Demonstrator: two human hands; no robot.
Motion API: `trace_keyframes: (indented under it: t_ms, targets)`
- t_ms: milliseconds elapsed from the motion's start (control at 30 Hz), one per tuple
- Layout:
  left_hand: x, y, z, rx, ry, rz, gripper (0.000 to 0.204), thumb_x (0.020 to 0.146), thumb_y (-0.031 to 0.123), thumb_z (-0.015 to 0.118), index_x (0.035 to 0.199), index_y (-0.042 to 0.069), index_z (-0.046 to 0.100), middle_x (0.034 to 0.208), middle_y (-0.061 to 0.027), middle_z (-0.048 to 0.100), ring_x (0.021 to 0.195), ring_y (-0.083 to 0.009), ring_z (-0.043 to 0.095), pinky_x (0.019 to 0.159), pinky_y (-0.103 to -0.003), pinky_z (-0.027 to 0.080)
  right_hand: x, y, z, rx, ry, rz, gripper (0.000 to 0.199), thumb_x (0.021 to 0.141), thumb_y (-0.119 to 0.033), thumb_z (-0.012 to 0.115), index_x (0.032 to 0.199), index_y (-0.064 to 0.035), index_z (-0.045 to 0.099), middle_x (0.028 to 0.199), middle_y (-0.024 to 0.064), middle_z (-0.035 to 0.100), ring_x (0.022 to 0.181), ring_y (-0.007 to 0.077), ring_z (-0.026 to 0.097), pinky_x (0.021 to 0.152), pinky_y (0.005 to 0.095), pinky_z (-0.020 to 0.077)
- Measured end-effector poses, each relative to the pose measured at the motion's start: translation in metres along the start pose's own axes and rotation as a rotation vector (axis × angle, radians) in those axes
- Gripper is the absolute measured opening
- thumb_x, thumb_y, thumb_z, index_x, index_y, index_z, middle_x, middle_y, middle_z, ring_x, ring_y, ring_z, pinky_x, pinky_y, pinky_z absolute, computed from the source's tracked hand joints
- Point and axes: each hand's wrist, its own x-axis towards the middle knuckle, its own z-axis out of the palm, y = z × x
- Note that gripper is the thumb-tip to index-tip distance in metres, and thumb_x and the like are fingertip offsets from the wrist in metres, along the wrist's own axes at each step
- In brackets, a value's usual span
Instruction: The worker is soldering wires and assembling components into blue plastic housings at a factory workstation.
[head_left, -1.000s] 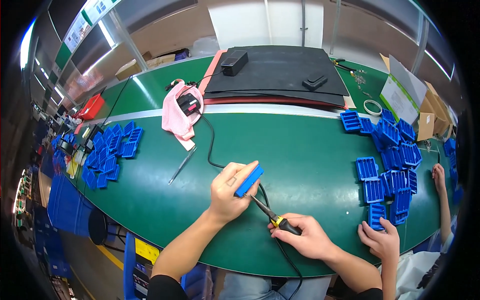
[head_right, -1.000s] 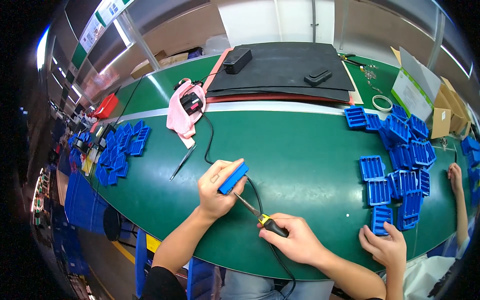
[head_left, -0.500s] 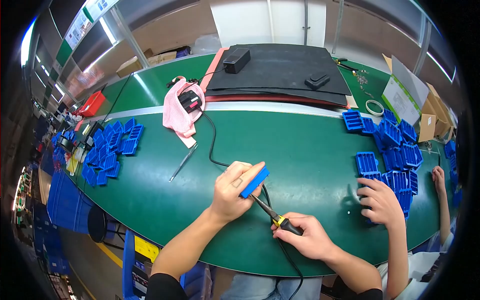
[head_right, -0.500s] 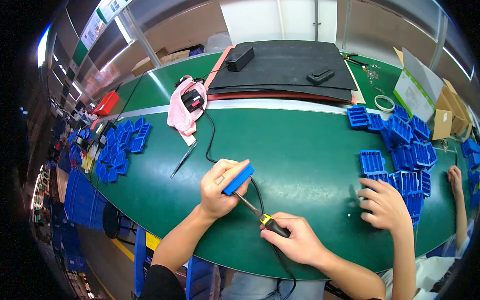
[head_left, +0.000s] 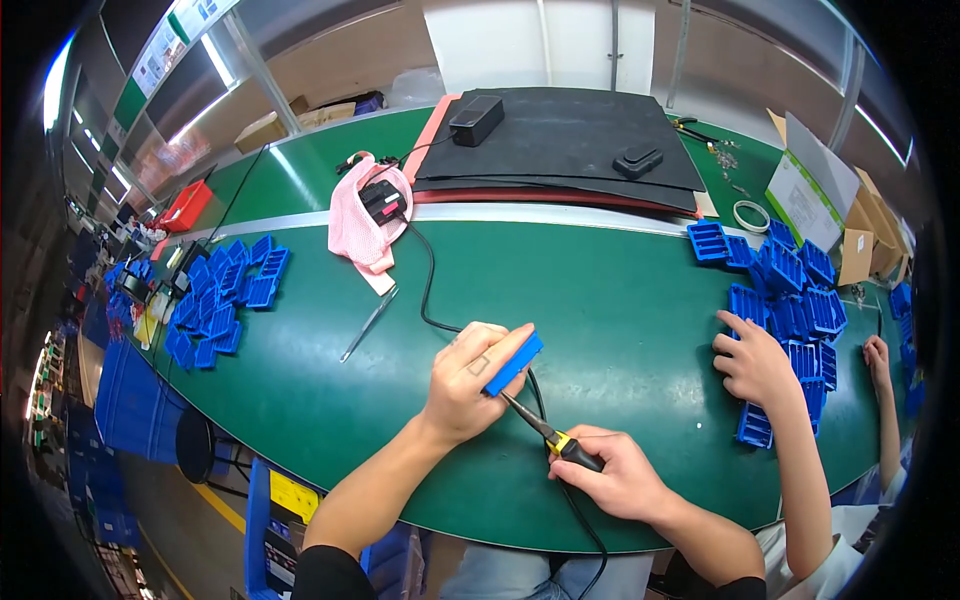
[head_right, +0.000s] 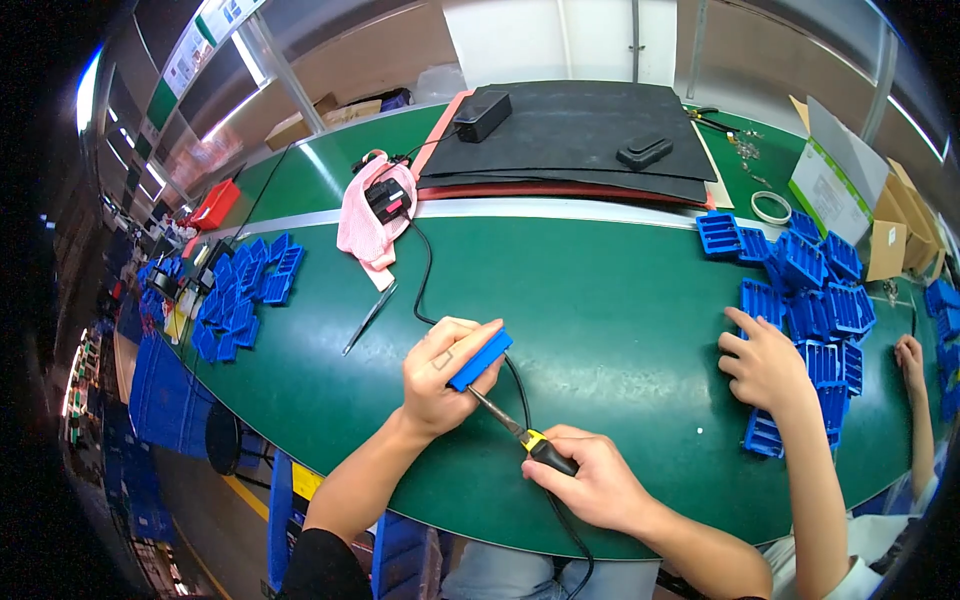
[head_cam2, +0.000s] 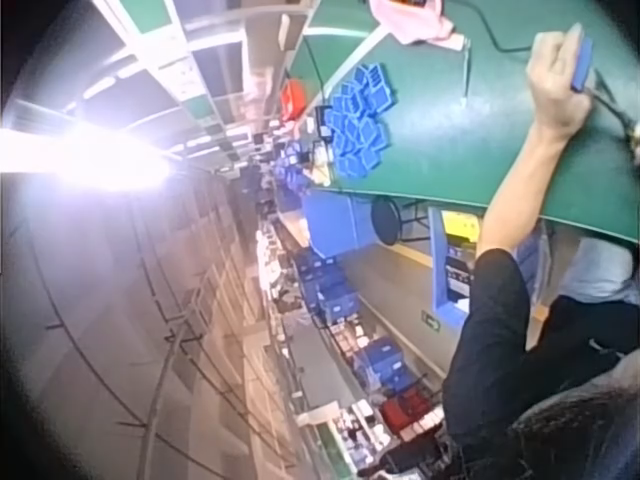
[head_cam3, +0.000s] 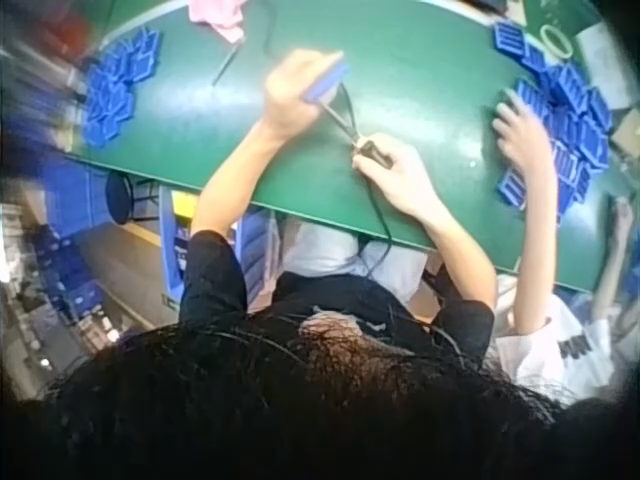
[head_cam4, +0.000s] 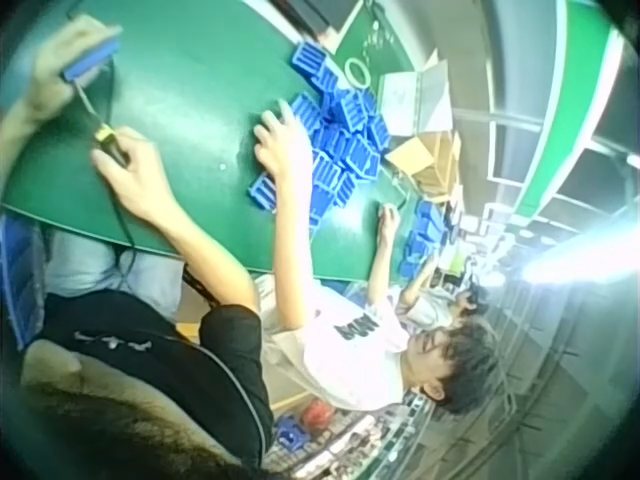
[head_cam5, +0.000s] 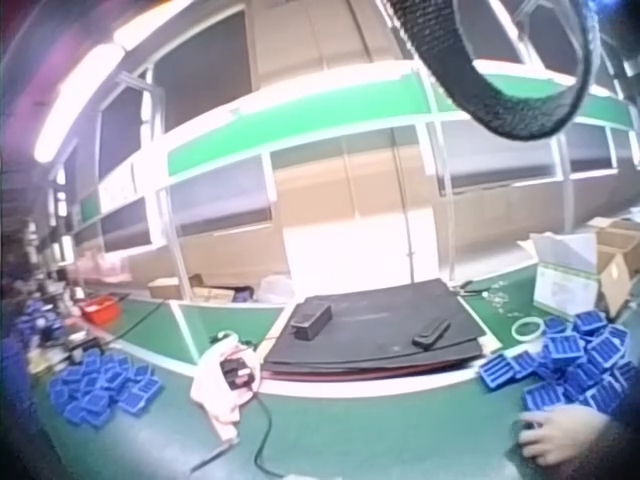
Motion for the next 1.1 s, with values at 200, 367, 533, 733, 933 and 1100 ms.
trace_keyframes:
  t_ms: [200,367,533,733,933,1100]
  targets:
    - [0.004,0.001,0.003,-0.024,0.007,-0.02,0.042,0.066,-0.005,0.073,0.107,-0.001,0.066,0.083,-0.0114,0.064,0.074,-0.0236,0.063,0.065,-0.031,0.05,-0.003,-0.011,0.004,0.0,-0.004,0.048,0.016,0.087,-0.012,0.063,0.08,0.0027,0.064,0.08,0.0077,0.056,0.069,0.0152,0.053,0.063,0.0284,0.0416]
    - [-0.001,-0.002,0.005,-0.014,0.008,-0.034,0.049,0.064,-0.003,0.074,0.111,0.001,0.063,0.085,-0.0103,0.061,0.074,-0.0269,0.061,0.065,-0.034,0.05,-0.004,-0.007,0.014,0.043,0.04,0.053,0.017,0.087,-0.012,0.062,0.078,0.0033,0.063,0.079,0.0085,0.056,0.069,0.0153,0.053,0.063,0.0285,0.0416]
    - [-0.001,-0.008,0.002,0.017,-0.033,-0.009,0.046,0.062,-0.005,0.074,0.108,-0.001,0.065,0.082,-0.0094,0.062,0.076,-0.0244,0.062,0.068,-0.034,0.05,-0.004,-0.011,0.012,0.01,0.038,0.098,0.02,0.088,-0.013,0.061,0.077,0.0035,0.063,0.078,0.0092,0.056,0.067,0.0156,0.053,0.061,0.029,0.0415]
    - [0.013,-0.015,-0.002,0.243,-0.113,0.276,0.05,0.055,-0.001,0.072,0.104,0.004,0.068,0.08,-0.0046,0.057,0.078,-0.0223,0.059,0.068,-0.035,0.049,-0.007,-0.02,0.003,-0.042,0.058,0.225,0.023,0.087,-0.016,0.062,0.075,0.0038,0.063,0.072,0.0094,0.055,0.063,0.0164,0.054,0.059,0.0299,0.0417]
    - [0.01,-0.019,-0.004,0.224,-0.046,0.286,0.047,0.053,-0.002,0.073,0.1,0.004,0.07,0.082,-0.0044,0.056,0.081,-0.0233,0.06,0.071,-0.035,0.05,-0.001,-0.015,-0.014,-0.067,-0.005,0.092,0.022,0.085,-0.017,0.064,0.082,0.0049,0.063,0.081,0.0117,0.06,0.073,0.0183,0.057,0.066,0.0307,0.0447]
    - [0.006,-0.016,-0.005,0.04,0.018,0.028,0.04,0.062,-0.006,0.076,0.1,0.004,0.069,0.086,-0.009,0.065,0.083,-0.0258,0.062,0.072,-0.034,0.051,0.003,-0.012,-0.039,-0.507,0.295,-0.026,0.021,0.075,-0.013,0.068,0.086,0.0045,0.064,0.091,0.019,0.061,0.083,0.0386,0.059,0.072,0.0427,0.0474]
